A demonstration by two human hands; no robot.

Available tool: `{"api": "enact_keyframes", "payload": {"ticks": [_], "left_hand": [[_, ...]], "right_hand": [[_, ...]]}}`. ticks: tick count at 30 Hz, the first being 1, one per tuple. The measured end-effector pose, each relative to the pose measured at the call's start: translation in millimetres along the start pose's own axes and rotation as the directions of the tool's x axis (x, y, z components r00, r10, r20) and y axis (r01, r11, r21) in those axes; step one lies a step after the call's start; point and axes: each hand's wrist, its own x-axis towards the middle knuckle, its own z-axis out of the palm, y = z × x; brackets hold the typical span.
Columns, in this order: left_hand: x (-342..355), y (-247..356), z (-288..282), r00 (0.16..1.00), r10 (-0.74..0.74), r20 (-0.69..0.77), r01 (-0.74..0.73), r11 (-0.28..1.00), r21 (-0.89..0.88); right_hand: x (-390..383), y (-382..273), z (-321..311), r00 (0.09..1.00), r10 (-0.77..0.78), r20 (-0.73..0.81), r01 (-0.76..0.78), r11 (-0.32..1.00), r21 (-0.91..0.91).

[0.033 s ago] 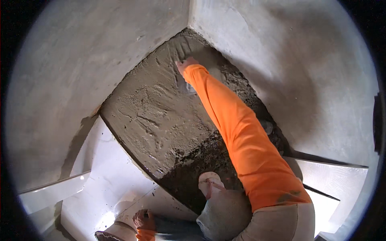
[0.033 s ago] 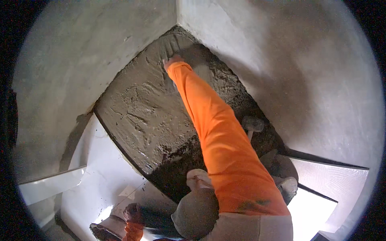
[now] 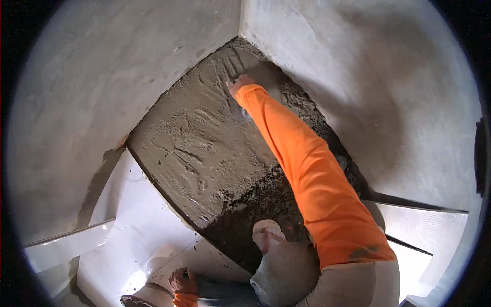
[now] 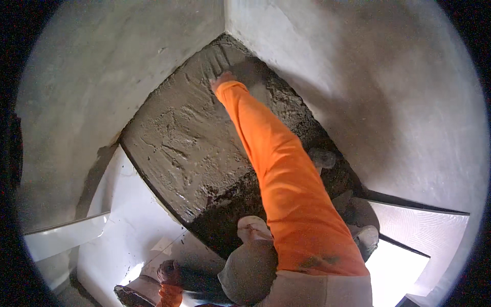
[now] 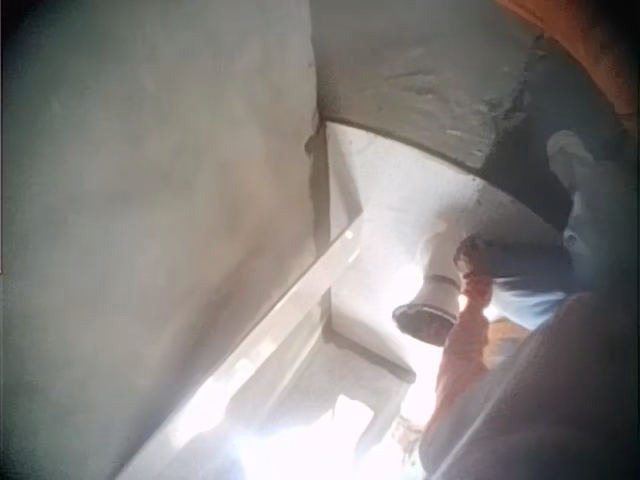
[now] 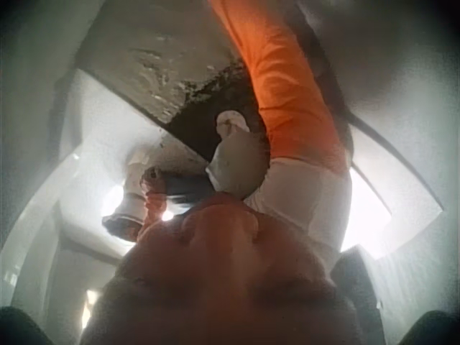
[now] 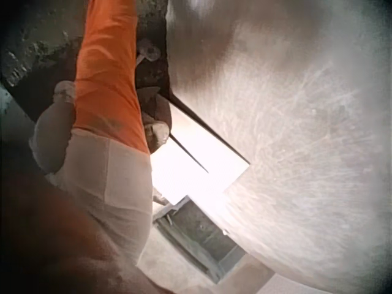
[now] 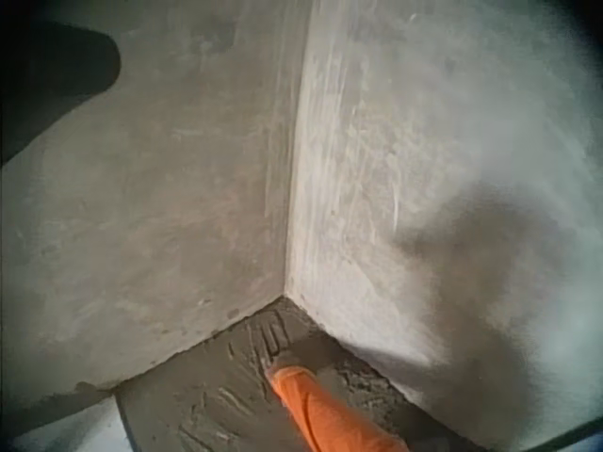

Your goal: The person spreads and levels wet cement on a floor section using a hand trowel and a rectangular float, while touching the edges of the installed floor tiles.

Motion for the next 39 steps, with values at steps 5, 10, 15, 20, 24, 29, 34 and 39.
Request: {"api": "enact_keyframes", "payload": {"ticks": [5,10,15,20,24,29,34,39], "left_hand": [[-15.9,-7.2,-4.3,0.997,0.036,-0.067,-0.037,0.999,-0.005],[-22.9,-16.7,-8.7,0.996,-0.003,-0.085,-0.004,0.997,-0.083],[-22.6,-17.6,-10.7,0.993,0.01,-0.121,-0.026,0.991,-0.131],[-14.3,-18.4,-7.1,0.994,-0.042,-0.098,0.032,0.994,-0.101],[-12.2,-6.6,-13.8,0.998,-0.042,-0.056,0.037,0.996,-0.083],[-12.0,3.1,-11.9,0.997,0.039,-0.073,-0.04,0.999,-0.014],[-9.7,-10.8,-1.2,0.991,0.098,-0.095,-0.098,0.995,0.005],[-19.1,-12.5,-2.5,0.993,0.068,-0.098,-0.069,0.998,-0.011]], "right_hand": [[20.6,56.9,-69.7,0.919,0.178,0.353,-0.159,0.984,-0.081],[-22.7,78.6,-66.3,0.891,0.308,0.334,-0.323,0.946,-0.01],[-109.1,98.6,-80.9,0.871,0.327,0.367,-0.423,0.879,0.219],[-131.8,19.1,-88.1,0.93,-0.167,0.329,0.021,0.914,0.405],[-101.1,-33.4,-92.2,0.764,-0.321,0.559,0.098,0.915,0.391],[-16.2,-0.3,-57.7,0.86,-0.285,0.423,0.264,0.958,0.109],[37.6,51.5,-74.2,0.941,-0.066,0.333,0.099,0.992,-0.084],[13.4,48.3,-87.4,0.869,0.174,0.464,-0.197,0.98,0.002]]}}
